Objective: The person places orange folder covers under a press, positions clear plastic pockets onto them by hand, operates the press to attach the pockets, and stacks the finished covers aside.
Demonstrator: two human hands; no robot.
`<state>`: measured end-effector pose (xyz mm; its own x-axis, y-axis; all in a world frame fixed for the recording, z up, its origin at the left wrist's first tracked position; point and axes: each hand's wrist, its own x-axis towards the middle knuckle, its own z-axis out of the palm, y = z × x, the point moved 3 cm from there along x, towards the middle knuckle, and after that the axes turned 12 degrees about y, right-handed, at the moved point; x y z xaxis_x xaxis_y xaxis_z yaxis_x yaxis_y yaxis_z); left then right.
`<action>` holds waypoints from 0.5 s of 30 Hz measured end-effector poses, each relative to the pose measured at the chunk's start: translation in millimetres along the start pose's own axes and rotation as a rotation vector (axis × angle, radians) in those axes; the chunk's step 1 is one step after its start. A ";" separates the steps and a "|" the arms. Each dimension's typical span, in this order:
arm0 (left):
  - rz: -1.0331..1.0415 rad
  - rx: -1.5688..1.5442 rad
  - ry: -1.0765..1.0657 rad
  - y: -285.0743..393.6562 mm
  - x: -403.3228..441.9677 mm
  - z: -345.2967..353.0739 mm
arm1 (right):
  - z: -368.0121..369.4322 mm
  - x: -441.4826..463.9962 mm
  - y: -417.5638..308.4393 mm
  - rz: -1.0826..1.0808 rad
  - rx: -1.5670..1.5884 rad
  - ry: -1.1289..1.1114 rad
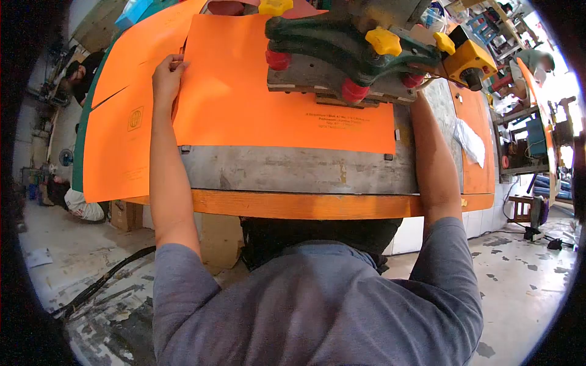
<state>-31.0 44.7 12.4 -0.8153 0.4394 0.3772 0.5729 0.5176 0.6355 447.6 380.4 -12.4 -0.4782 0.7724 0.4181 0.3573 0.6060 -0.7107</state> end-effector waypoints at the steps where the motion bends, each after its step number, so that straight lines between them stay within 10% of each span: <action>1: 0.002 -0.003 -0.001 -4.0 1.1 1.8 | 0.8 2.2 1.6 -0.003 -0.003 -0.002; 15: 0.019 -0.060 0.023 -29.1 14.6 11.9 | -5.1 4.8 2.6 0.005 -0.011 -0.006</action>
<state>-58.6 44.7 -8.6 -0.8065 0.4313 0.4045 0.5828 0.4643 0.6669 450.4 386.7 -9.3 -0.4809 0.7744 0.4111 0.3687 0.6041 -0.7065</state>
